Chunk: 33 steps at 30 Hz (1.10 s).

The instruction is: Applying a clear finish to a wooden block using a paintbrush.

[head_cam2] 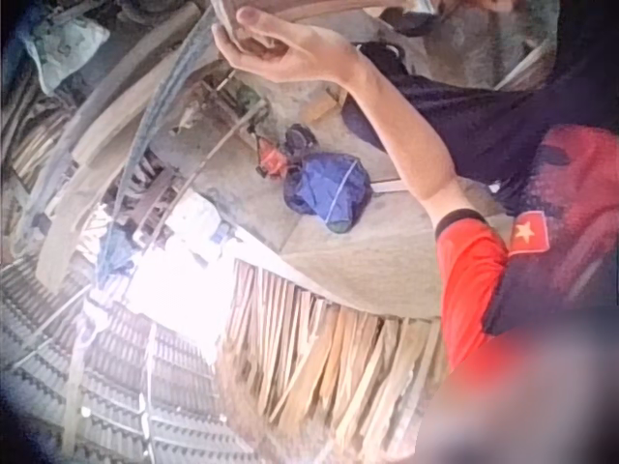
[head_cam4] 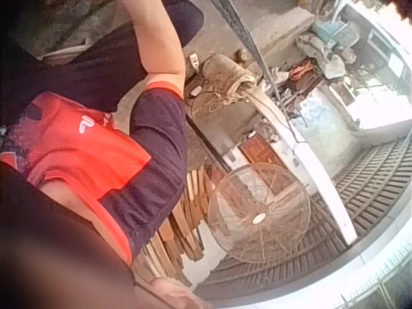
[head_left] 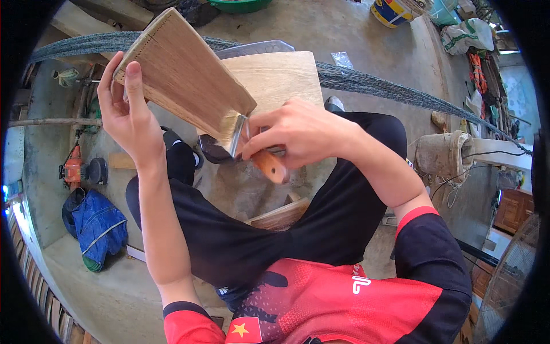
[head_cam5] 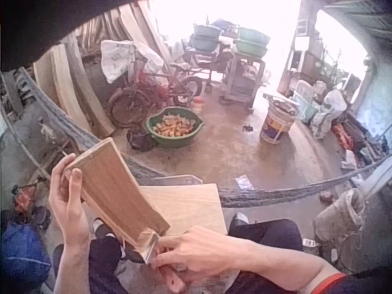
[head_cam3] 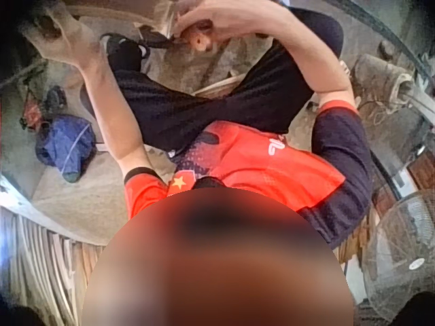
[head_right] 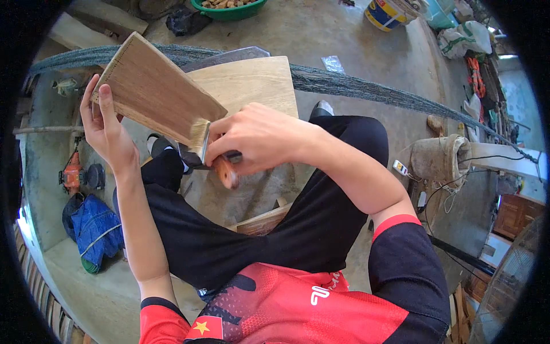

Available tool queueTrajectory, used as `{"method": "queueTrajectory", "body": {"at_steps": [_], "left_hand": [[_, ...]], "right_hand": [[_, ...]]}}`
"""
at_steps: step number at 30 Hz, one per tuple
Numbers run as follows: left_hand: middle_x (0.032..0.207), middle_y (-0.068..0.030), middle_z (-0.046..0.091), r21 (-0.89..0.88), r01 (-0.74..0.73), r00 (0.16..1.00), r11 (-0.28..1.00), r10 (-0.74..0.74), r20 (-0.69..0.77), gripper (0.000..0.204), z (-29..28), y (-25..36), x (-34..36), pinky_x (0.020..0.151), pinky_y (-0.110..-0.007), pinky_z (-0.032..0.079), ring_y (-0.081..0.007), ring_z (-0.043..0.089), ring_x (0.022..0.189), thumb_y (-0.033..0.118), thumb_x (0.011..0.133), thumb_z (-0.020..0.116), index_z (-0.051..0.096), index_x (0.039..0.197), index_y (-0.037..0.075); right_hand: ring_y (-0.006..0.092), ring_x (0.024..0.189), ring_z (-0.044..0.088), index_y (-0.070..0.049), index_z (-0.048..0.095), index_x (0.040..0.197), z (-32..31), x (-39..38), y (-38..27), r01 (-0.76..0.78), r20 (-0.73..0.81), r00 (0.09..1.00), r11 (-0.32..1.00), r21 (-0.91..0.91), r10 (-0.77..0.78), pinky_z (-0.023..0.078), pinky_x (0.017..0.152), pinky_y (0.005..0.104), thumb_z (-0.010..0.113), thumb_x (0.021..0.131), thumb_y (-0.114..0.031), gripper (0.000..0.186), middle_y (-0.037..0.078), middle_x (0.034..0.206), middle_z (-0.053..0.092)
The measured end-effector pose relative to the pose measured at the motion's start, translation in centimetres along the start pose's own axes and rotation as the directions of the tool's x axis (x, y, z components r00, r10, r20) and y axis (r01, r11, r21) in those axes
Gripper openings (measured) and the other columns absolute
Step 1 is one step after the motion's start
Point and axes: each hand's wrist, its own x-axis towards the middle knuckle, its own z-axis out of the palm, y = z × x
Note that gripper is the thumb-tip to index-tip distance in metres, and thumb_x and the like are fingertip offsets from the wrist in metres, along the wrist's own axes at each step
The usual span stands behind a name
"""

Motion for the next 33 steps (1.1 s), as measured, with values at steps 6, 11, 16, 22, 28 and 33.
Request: {"method": "queueTrajectory", "body": {"at_steps": [6, 11, 16, 22, 28, 33], "left_hand": [[0.127, -0.005, 0.071, -0.01, 0.02, 1.0, 1.0, -0.02, -0.003, 0.043, 0.0, 0.1, -0.1, 0.096, -0.032, 0.054, -0.0135, 0.065, 0.116, 0.035, 0.106, 0.072, 0.066, 0.141, 0.01], [0.128, -0.0055, 0.071, 0.005, -0.043, 0.999, 0.999, 0.044, -0.012, 0.044, -0.2, -0.4, 0.2, 0.097, -0.033, 0.054, -0.0139, 0.065, 0.117, 0.035, 0.106, 0.072, 0.065, 0.141, 0.01], [0.131, -0.0061, 0.071, -0.005, -0.068, 0.998, 0.998, 0.068, 0.004, 0.043, -0.1, -0.1, 0.1, 0.096, -0.032, 0.054, -0.0138, 0.065, 0.117, 0.036, 0.108, 0.069, 0.065, 0.141, 0.009], [0.134, -0.0108, 0.069, 0.06, -0.171, 0.984, 0.984, 0.167, 0.059, 0.048, -0.4, 0.2, -0.6, 0.096, -0.03, 0.055, -0.0153, 0.067, 0.118, 0.041, 0.114, 0.053, 0.061, 0.144, 0.005], [0.143, -0.0259, 0.065, -0.174, -0.199, 0.958, 0.964, 0.229, 0.174, 0.08, -0.6, 0.6, -0.8, 0.102, -0.037, 0.058, -0.03, 0.068, 0.127, 0.062, 0.113, 0.032, 0.056, 0.144, -0.007], [0.145, -0.0286, 0.063, -0.123, -0.23, 0.95, 0.965, 0.25, 0.187, 0.089, 0.0, 0.7, -0.9, 0.105, -0.039, 0.056, -0.0334, 0.066, 0.131, 0.07, 0.11, 0.032, 0.053, 0.147, -0.008]], "right_hand": [[0.032, 0.086, 0.073, -0.015, 0.08, 0.103, -1.2, -0.5, 1.5, -0.127, -0.1, 0.988, 0.989, -0.072, 0.119, 0.057, 0.074, 0.0433, 0.08, 0.081, -0.023, 0.023, 0.007, 0.093, 0.074], [0.0274, 0.09, 0.076, -0.011, 0.078, 0.105, -2.2, -0.3, 2.2, -0.222, -0.167, 0.962, 0.975, -0.015, 0.216, 0.059, 0.08, 0.0386, 0.079, 0.086, -0.023, 0.022, 0.007, 0.094, 0.077], [0.0264, 0.083, 0.075, -0.01, 0.079, 0.103, -1.7, -0.1, 1.9, -0.191, -0.223, 0.957, 0.982, 0.005, 0.187, 0.059, 0.077, 0.0371, 0.079, 0.087, -0.023, 0.021, 0.008, 0.093, 0.077], [0.0269, 0.078, 0.074, -0.01, 0.079, 0.107, -1.4, 0.2, 1.0, -0.124, -0.389, 0.91, 0.989, 0.08, 0.146, 0.059, 0.071, 0.035, 0.081, 0.088, -0.017, 0.02, 0.009, 0.09, 0.075], [0.0286, 0.085, 0.075, -0.013, 0.08, 0.117, -2.1, 0.2, -1.4, -0.036, -0.526, 0.849, 0.998, 0.047, 0.055, 0.06, 0.076, 0.0358, 0.084, 0.081, -0.005, 0.037, 0.009, 0.096, 0.076], [0.0283, 0.088, 0.077, -0.006, 0.078, 0.119, -2.8, -0.1, -1.5, 0.105, -0.654, 0.74, 0.988, -0.117, -0.156, 0.062, 0.076, 0.0355, 0.086, 0.081, -0.003, 0.039, 0.013, 0.102, 0.077]]}}
